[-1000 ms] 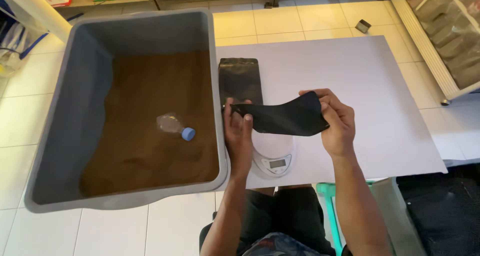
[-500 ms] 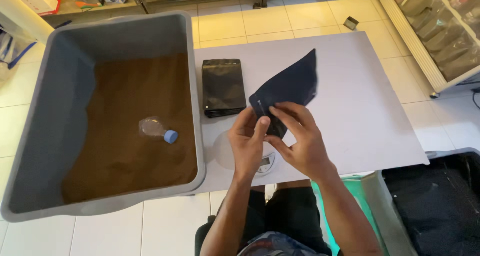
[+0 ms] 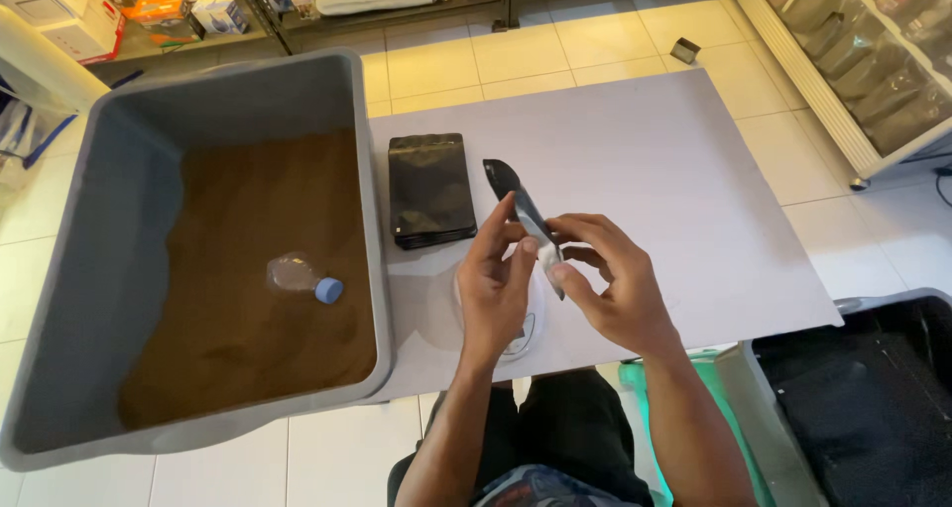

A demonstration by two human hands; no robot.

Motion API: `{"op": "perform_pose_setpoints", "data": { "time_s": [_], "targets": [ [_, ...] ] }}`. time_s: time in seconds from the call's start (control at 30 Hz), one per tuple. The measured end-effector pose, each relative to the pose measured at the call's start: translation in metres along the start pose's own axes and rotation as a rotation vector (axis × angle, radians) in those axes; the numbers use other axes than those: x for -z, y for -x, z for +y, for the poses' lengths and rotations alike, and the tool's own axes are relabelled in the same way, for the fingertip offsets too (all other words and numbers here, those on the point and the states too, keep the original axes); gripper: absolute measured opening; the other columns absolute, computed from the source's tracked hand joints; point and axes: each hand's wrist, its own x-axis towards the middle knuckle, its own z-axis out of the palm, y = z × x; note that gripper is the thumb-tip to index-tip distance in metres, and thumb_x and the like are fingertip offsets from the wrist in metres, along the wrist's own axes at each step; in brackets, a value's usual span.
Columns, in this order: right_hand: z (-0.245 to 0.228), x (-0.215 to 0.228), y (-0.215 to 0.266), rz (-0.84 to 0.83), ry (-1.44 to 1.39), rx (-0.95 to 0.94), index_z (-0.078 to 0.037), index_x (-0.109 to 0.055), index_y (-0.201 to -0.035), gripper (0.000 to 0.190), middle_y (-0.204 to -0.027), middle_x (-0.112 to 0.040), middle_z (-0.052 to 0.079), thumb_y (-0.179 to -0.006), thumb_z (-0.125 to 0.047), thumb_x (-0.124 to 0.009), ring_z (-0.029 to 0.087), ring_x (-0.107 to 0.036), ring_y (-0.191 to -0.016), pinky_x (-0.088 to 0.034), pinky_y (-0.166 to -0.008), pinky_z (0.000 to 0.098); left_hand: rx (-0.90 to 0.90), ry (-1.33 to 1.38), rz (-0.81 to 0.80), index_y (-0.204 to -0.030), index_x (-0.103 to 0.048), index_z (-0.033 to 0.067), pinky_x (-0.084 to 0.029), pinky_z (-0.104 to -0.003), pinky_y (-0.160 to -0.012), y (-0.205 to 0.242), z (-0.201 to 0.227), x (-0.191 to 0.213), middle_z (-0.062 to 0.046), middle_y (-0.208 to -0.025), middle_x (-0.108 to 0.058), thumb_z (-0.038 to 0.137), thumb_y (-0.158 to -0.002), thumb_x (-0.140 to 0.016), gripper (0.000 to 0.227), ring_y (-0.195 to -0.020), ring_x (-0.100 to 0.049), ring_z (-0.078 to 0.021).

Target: The person scoops brown granular material from a large bin into black pouches using a plastic scoop. Each filled pouch is placed on a digital scale, then folded and set aside in a tray. The process is repeated for multiple pouches.

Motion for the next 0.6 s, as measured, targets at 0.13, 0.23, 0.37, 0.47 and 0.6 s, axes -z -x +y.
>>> {"op": "perform_pose_setpoints", "data": {
  "time_s": [0.13, 0.23, 0.37, 0.47, 0.6],
  "targets": [
    [0.007, -0.009, -0.001, 0.078, 0.277, 0.065, 0.006, -0.077, -0.135, 0.031, -0.117, -0.079, 0.017, -0.105, 0.003, -0.069, 0.038, -0.084, -0.104, -0.073, -0.083, 0.0452, -0.086, -0.264, -0.022, -0.158, -0.064, -0.0076, -0.072, -0.045, -0.088, 0.001, 0.004, -0.008, -0.022, -0.109, -0.080, -0.007, -0.107, -0.075, 0.052, -0.099, -0.080, -0.0281],
    [0.021, -0.016, 0.001, 0.156, 0.564, 0.236, 0.007, -0.080, -0.120, 0.018, -0.103, -0.075, 0.011, -0.102, 0.005, -0.080, 0.028, -0.083, -0.088, -0.073, -0.075, 0.0353, -0.251, -0.419, -0.076, -0.154, -0.070, -0.0058, -0.072, -0.048, -0.092, 0.001, 0.005, -0.011, -0.018, -0.106, -0.075, -0.011, -0.105, -0.069, 0.049, -0.097, -0.079, -0.0331],
    [0.023, -0.017, 0.004, 0.202, 0.651, 0.338, 0.000, -0.083, -0.113, 0.010, -0.096, -0.073, 0.004, -0.103, -0.001, -0.085, 0.020, -0.079, -0.079, -0.070, -0.070, 0.0282, -0.249, -0.352, -0.049, -0.158, -0.063, -0.0060, -0.070, -0.049, -0.095, 0.004, 0.006, -0.013, -0.014, -0.104, -0.071, -0.004, -0.101, -0.078, 0.060, -0.096, -0.076, -0.0287],
    [0.022, -0.016, 0.005, 0.215, 0.632, 0.356, -0.002, -0.084, -0.110, 0.005, -0.095, -0.073, 0.002, -0.106, -0.006, -0.084, 0.019, -0.077, -0.077, -0.069, -0.070, 0.0283, -0.183, -0.220, -0.065, -0.164, -0.053, -0.0057, -0.067, -0.050, -0.094, 0.008, -0.002, -0.013, -0.010, -0.101, -0.064, 0.001, -0.100, -0.086, 0.072, -0.094, -0.069, -0.0245],
    [0.017, -0.013, 0.002, 0.172, 0.485, 0.275, -0.002, -0.084, -0.105, 0.004, -0.091, -0.074, 0.004, -0.108, -0.003, -0.081, 0.022, -0.078, -0.075, -0.069, -0.071, 0.0310, -0.096, -0.172, -0.138, -0.166, -0.045, -0.0034, -0.069, -0.051, -0.093, 0.008, 0.001, -0.006, -0.013, -0.098, -0.069, -0.005, -0.107, -0.074, 0.066, -0.090, -0.076, -0.0290]
  ]
}}
